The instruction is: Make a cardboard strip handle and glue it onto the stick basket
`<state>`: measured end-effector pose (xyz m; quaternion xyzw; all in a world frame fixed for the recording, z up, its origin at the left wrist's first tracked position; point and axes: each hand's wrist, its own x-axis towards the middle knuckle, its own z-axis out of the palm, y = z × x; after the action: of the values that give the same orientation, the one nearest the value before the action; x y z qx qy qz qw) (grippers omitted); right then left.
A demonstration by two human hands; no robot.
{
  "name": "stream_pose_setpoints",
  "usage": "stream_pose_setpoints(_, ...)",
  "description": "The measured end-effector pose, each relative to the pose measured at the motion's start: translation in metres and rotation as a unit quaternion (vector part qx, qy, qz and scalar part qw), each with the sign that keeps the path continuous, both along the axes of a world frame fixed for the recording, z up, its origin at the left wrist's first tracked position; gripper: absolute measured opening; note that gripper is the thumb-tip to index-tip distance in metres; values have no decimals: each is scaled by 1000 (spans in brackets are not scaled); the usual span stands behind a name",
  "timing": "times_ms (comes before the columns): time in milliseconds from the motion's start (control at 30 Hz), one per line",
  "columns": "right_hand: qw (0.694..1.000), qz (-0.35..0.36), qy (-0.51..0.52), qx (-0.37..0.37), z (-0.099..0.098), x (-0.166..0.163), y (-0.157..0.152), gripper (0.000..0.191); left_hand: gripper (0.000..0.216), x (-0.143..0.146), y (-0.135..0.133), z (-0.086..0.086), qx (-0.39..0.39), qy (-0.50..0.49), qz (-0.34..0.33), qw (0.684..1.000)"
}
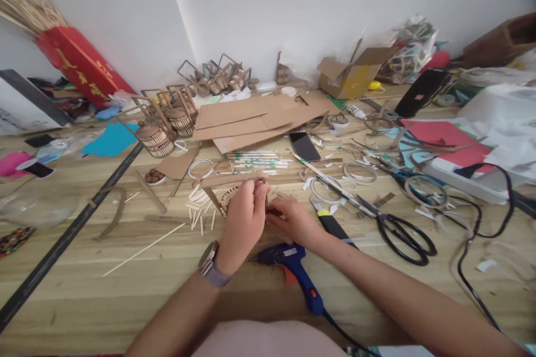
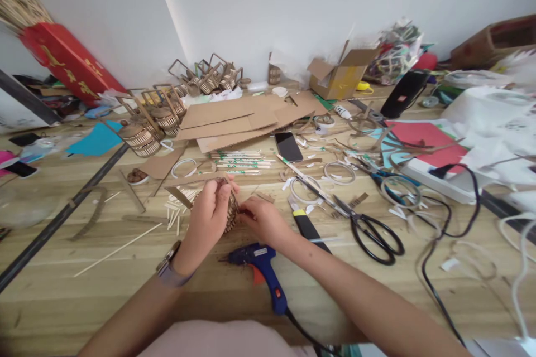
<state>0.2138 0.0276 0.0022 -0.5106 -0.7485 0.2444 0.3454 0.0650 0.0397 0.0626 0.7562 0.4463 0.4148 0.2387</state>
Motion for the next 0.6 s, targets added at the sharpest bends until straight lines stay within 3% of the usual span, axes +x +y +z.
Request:
stream_pose_setpoints(400,997,18,50,-54,5,-7,-6,9,28,-3,-2,-4,48,62,16,997)
stream_pose_setpoints(600,999,10,23,-43,10,-9,-6,6,29,-3,-1,-3,68,64,12,996)
